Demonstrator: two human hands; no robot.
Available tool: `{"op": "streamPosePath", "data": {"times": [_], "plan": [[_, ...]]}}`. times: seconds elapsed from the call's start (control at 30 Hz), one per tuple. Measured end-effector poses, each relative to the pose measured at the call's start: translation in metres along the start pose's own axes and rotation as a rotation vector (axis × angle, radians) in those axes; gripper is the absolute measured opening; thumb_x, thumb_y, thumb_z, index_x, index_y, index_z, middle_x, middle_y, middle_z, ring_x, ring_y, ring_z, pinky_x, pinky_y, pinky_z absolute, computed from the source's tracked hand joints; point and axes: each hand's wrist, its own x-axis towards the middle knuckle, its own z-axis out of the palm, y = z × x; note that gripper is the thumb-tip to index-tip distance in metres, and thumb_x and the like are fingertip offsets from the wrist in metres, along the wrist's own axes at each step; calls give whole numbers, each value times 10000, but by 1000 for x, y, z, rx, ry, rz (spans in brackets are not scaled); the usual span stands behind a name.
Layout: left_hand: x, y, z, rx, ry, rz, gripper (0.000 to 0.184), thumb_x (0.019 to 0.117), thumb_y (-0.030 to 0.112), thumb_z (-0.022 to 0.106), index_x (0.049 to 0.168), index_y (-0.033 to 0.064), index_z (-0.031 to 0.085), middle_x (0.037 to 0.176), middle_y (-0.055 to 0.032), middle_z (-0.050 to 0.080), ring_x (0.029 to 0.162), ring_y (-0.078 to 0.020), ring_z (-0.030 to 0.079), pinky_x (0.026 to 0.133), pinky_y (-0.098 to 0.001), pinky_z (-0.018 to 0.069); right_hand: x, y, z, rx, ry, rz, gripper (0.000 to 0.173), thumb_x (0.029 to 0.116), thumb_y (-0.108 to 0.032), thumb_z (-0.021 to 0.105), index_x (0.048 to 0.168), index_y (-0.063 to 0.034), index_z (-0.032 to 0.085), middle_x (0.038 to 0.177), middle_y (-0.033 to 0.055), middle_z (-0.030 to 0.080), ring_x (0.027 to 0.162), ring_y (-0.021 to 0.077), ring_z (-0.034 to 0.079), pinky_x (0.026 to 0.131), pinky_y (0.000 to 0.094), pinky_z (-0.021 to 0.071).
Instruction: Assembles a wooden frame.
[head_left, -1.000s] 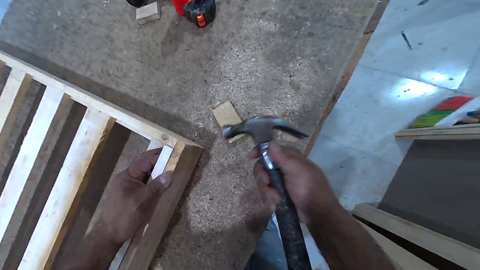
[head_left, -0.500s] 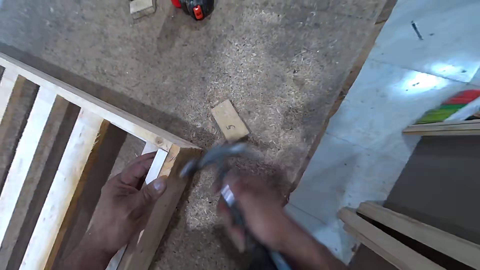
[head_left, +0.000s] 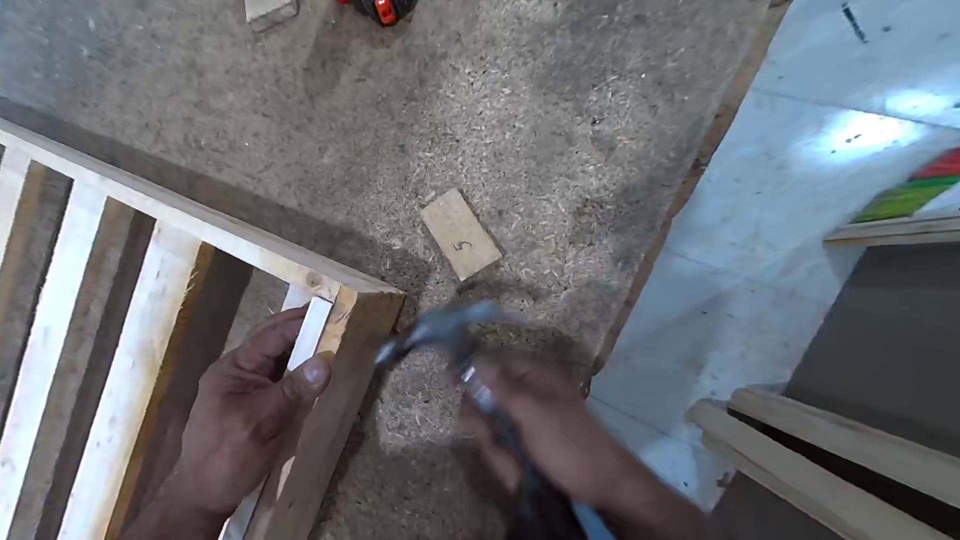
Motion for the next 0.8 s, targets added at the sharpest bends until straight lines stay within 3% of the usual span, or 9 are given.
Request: {"op": "streamPosePath", "data": {"times": [0.1, 0.23, 0.33, 0.4, 0.43, 0.5, 0.57, 0.73, 0.8], "plan": [[0, -1, 1, -11, 7, 5, 332, 870, 471, 773, 1089, 221, 777, 1251, 32, 686, 1015, -88, 687, 804, -225, 602, 4, -4, -2, 273, 265, -133, 457, 1091, -483, 359, 1141, -103, 606, 640, 7, 592, 453, 100, 569, 437, 279, 547], [1, 2, 1, 18, 5, -11, 338, 870, 473, 768, 1092, 218, 776, 1236, 28, 692, 963, -91, 696, 773, -236, 609, 1, 13, 25, 28, -73, 70, 418, 1080, -415, 392, 1143, -69, 617, 694, 4, 605, 480, 114, 565, 412, 295, 504], [0, -1, -1, 32, 8, -5, 333, 873, 483, 762, 1086, 227, 771, 1232, 45, 688, 946, -67, 691, 749, -210, 601, -4, 14, 2, 179, 212, -82, 443, 1105, -374, 330, 1101, -58, 639, 658, -6, 604, 466, 86, 564, 427, 267, 522], [-1, -2, -1, 17, 2, -1, 326, 878, 466, 764, 1091, 219, 770, 1249, 34, 680, 990, -80, 687, 780, -218, 602, 0, 12, 3, 339, 376, -188, 483, 1095, -494, 334, 1145, -90, 592, 627, 13, 576, 446, 111, 567, 427, 296, 551], [0, -1, -1, 9, -2, 8, 330, 880, 460, 765, 1097, 211, 772, 1253, 24, 680, 1010, -93, 685, 794, -230, 604, 3, 12, 13, 332, 360, -192, 471, 1087, -512, 364, 1146, -98, 581, 639, 4, 586, 457, 110, 575, 429, 298, 551], [0, -1, 0, 0, -4, 12, 326, 886, 438, 759, 1104, 196, 773, 1256, 3, 682, 1037, -116, 686, 818, -251, 609, 6, 16, 35, 214, 135, -99, 405, 1097, -370, 383, 1123, -29, 599, 673, -6, 593, 474, 98, 566, 406, 280, 518], [1, 0, -1, 1, -8, 4, 325, 891, 434, 753, 1108, 193, 770, 1252, 3, 679, 1020, -113, 688, 816, -255, 611, 6, 14, 29, 111, -19, -20, 393, 1097, -336, 375, 1130, -26, 614, 685, -11, 592, 473, 97, 557, 395, 280, 499], [-1, 0, -1, 11, 5, -5, 314, 881, 448, 763, 1087, 212, 772, 1239, 33, 678, 973, -75, 684, 779, -222, 603, 3, 14, 16, 334, 350, -197, 490, 1089, -501, 370, 1065, -77, 614, 625, 11, 588, 451, 114, 575, 431, 296, 554], [-1, 1, 0, 22, 6, -11, 313, 884, 435, 753, 1093, 203, 771, 1241, 19, 677, 978, -93, 687, 787, -239, 608, 4, 21, 43, 247, 220, -102, 407, 1091, -402, 401, 1033, -55, 606, 640, -14, 583, 468, 97, 559, 417, 277, 514]]}}
